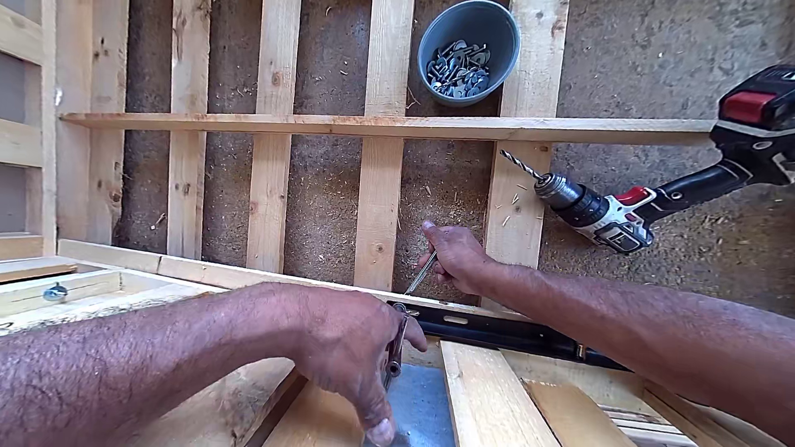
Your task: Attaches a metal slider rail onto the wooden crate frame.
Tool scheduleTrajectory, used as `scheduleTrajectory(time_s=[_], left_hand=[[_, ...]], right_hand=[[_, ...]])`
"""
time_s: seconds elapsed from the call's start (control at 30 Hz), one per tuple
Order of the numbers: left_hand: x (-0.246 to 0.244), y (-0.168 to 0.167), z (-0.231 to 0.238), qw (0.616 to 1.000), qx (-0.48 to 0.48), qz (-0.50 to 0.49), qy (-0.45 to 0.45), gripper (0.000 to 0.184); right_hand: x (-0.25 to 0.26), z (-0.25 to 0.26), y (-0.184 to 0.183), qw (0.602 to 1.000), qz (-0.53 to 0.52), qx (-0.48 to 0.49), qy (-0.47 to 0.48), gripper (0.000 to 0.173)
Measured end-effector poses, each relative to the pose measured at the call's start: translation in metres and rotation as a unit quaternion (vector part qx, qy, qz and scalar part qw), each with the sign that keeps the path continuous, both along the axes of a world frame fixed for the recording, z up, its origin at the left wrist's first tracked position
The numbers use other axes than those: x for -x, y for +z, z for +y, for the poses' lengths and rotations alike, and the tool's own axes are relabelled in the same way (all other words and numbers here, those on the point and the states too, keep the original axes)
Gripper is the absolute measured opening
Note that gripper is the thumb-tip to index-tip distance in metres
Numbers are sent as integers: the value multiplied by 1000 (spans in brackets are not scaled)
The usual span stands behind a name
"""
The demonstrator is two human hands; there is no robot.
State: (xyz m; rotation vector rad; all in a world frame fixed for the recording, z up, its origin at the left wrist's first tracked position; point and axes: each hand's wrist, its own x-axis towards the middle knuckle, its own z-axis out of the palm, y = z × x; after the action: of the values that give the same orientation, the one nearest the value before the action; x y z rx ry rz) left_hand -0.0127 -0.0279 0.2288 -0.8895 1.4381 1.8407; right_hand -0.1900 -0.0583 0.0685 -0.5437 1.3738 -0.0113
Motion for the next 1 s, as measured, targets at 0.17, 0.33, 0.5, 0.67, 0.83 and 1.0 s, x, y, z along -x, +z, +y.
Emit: scheduleTrajectory(time_s=[0.17, 0.33, 0.5, 0.67, 0.83, 1.0], left_hand=[[-35, -12, -23, 991, -7, -82, 105, 45], [-39, -85, -22, 991, 62, -100, 67, 39], [-12, -125, -12, 999, -18, 6, 29, 12], [-19, -134, -13, 996, -74, 19, 53, 12], [-12, -128, -15, 1000, -16, -5, 10, 15], [-16, -134, -14, 999, -25, 19, 10, 16]], right_hand=[[0, 0, -1, 999, -7, -31, -18, 48], [-6, -4, 5, 998, 26, -47, 22, 48], [-6, -8, 4, 997, 37, -60, 43, 49], [2, -4, 8, 999, 10, -8, 45, 50], [5, 0, 6, 998, 12, 39, 40, 57], [5, 10, -17, 971, -186, 73, -134, 58]])
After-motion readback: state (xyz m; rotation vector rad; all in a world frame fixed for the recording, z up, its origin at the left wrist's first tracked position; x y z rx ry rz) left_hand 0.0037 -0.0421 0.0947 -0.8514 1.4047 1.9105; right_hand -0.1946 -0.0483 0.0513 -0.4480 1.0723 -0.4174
